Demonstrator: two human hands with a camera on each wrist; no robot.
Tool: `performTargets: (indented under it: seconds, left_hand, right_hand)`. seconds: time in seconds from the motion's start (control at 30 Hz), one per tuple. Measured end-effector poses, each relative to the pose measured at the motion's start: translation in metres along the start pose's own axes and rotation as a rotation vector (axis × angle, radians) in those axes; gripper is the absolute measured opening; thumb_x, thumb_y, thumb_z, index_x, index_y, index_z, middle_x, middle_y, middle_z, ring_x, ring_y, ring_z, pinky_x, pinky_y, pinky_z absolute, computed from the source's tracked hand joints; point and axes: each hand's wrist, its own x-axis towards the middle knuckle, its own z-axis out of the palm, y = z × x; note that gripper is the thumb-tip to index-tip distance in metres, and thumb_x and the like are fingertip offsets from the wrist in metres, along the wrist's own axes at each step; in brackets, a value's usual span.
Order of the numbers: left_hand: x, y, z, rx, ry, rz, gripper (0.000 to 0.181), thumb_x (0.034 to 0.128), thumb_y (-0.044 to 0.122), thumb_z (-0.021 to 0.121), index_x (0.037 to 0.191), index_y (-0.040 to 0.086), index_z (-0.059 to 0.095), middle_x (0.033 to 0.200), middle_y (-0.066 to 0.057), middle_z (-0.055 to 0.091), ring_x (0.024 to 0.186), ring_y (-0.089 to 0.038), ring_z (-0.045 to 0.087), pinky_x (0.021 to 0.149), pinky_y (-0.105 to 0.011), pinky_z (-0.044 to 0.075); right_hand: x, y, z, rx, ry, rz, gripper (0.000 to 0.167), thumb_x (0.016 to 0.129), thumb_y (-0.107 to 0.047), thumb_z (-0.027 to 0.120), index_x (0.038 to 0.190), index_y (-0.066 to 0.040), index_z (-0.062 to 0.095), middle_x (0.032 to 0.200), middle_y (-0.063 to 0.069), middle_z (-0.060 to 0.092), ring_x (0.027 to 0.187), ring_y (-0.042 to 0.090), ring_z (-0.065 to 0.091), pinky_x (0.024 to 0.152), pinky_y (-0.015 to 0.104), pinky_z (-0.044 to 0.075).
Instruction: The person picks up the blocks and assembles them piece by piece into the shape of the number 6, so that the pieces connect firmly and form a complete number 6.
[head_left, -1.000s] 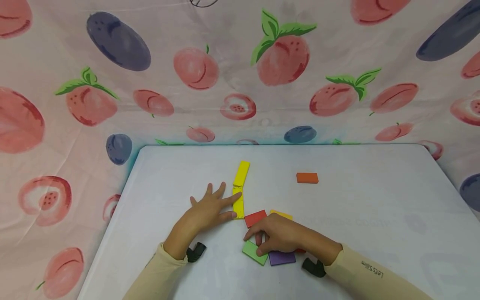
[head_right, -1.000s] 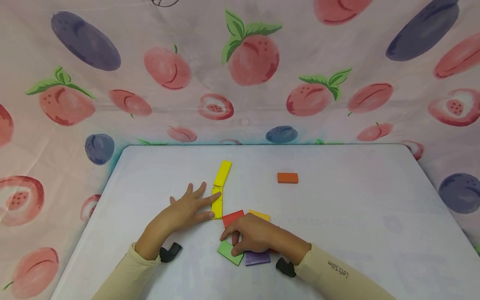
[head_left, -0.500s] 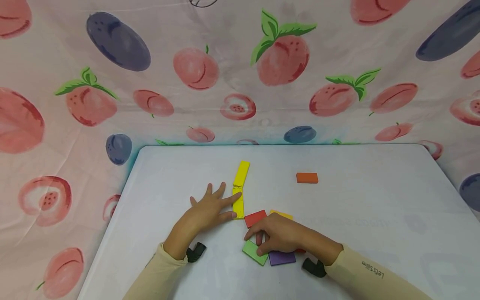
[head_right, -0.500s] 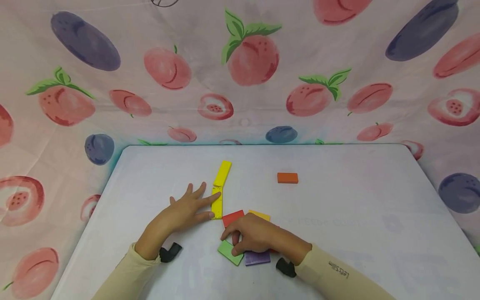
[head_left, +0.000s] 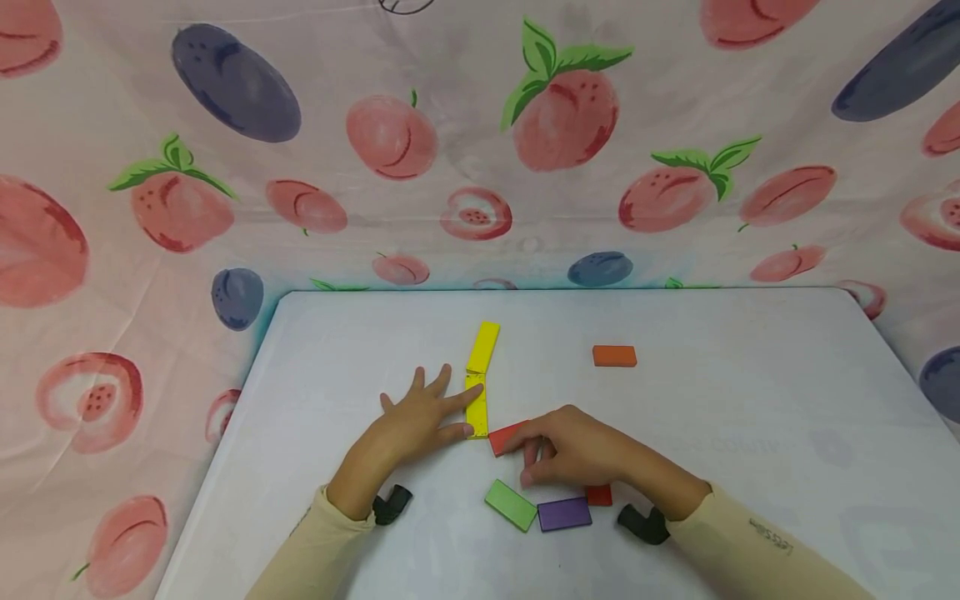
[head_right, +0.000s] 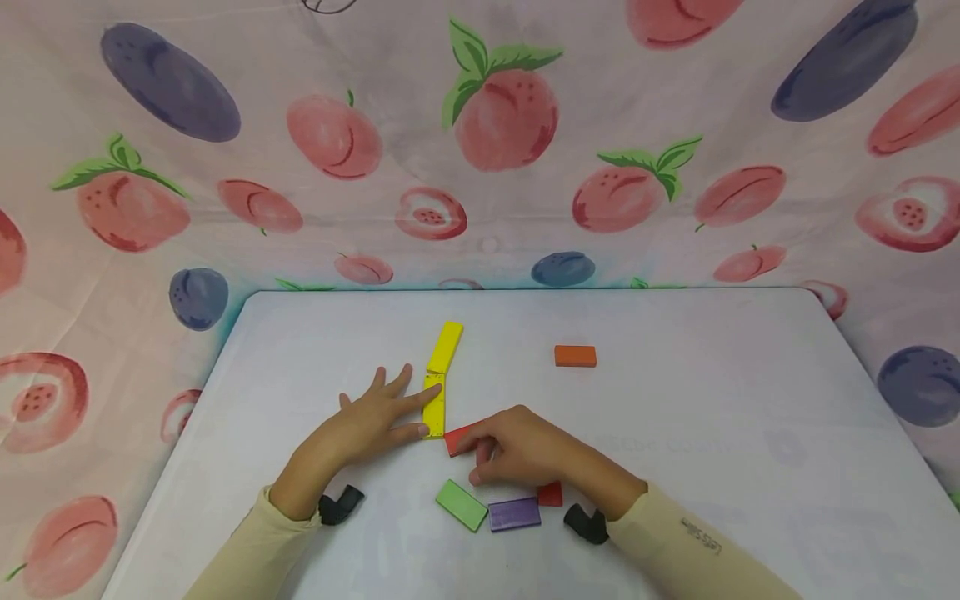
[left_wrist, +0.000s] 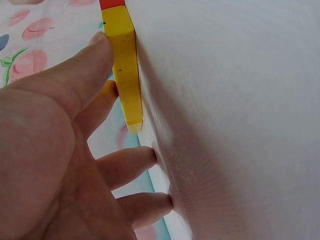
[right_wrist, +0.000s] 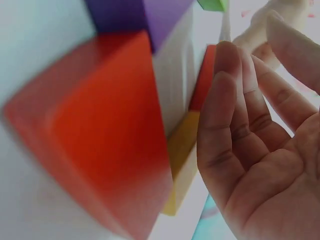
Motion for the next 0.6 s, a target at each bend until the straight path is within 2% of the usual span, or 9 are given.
performTargets:
  seconds: [0.17,0.33,0.6]
  left_hand:
    - [0.0,0.0,0.0,0.007,0.001,-0.005,0.061,0.0951,0.05,0.067,0.151,0.046,0.045,0.17,-0.013,0.025,0.155,-0.052,0.012,0.102,-0.09,0.017]
    - [0.0,0.001,0.0,0.004,0.001,-0.009,0.06,0.0951,0.049,0.067,0.151,0.046,0.045,0.169,-0.012,0.025,0.155,-0.052,0.012,0.103,-0.089,0.016]
    - [0.0,0.0,0.0,-0.008,0.003,-0.001,0.06,0.0955,0.048,0.067,0.152,0.045,0.045,0.17,-0.013,0.024,0.155,-0.052,0.01,0.102,-0.09,0.014]
  right_hand:
    - [-0.005,0.005,-0.014,0.008,0.063,-0.008,0.033,0.089,-0.032,0.08,0.12,-0.024,0.074,0.084,-0.014,0.069,0.073,0.01,0.063,0.065,0.023,0.052]
    - [-0.01,0.013,-0.03,-0.021,0.167,-0.012,0.032,0.091,-0.033,0.079,0.12,-0.021,0.075,0.086,-0.014,0.07,0.081,0.008,0.064,0.072,0.023,0.055]
    - [-0.016,0.029,-0.055,-0.047,0.349,0.049,0.032,0.09,-0.03,0.079,0.119,-0.016,0.075,0.091,-0.008,0.069,0.089,0.012,0.065,0.075,0.027,0.057]
